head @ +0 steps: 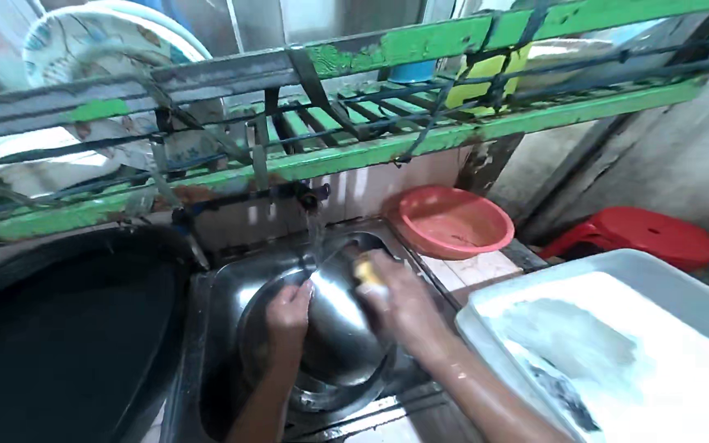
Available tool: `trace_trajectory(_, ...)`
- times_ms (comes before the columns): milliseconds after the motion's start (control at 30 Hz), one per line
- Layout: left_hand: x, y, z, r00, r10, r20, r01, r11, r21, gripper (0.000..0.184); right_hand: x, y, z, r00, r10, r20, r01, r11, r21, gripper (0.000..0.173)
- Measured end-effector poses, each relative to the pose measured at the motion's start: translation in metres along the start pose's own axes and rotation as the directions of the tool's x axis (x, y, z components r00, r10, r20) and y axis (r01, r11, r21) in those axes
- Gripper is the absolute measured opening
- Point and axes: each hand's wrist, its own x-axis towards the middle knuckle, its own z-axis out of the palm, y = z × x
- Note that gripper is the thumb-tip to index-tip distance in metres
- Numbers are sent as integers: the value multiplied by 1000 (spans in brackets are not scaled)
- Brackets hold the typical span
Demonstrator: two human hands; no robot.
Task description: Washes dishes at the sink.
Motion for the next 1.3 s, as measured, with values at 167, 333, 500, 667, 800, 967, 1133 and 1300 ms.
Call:
trace_trajectory(167,-3,-20,-6,974,205,-97,-208,978,-17,26,34,-12,42,979,-203,-30,201,978,-56,40)
trace_trajectory(333,-4,-20,-25,989,106,-102,-99,992,75,29,70,-1,44,921,330,208,-364,919,151,49)
trace_trajectory(500,5,-29,-25,993,84,-86,-74,990,118,25,24,-53,84,942,-331,-62,329,944,-38,44)
trace_trajectory(667,1,-20,-39,997,6,-71,7,984,180,37,79,-3,61,920,309,239,-373,879,299,49)
trace_trajectory(800,7,-26,-30,996,16,-89,1,982,187,37,64,-23,56,961,215,176,-234,968,90,46)
trace_trajectory(967,9,-25,-27,998,31,-63,-27,998,54,23,32,-36,73,920,-381,-89,383,924,3,38)
trace_trajectory(1133,5,-25,-55,994,1,-113,-18,988,-152,23,103,15,41,892,278,357,-439,719,539,45)
trace_trajectory(1300,6,-32,-65,946,-273,-172,132,814,-565,21,100,46,60,792,349,501,-603,317,732,48)
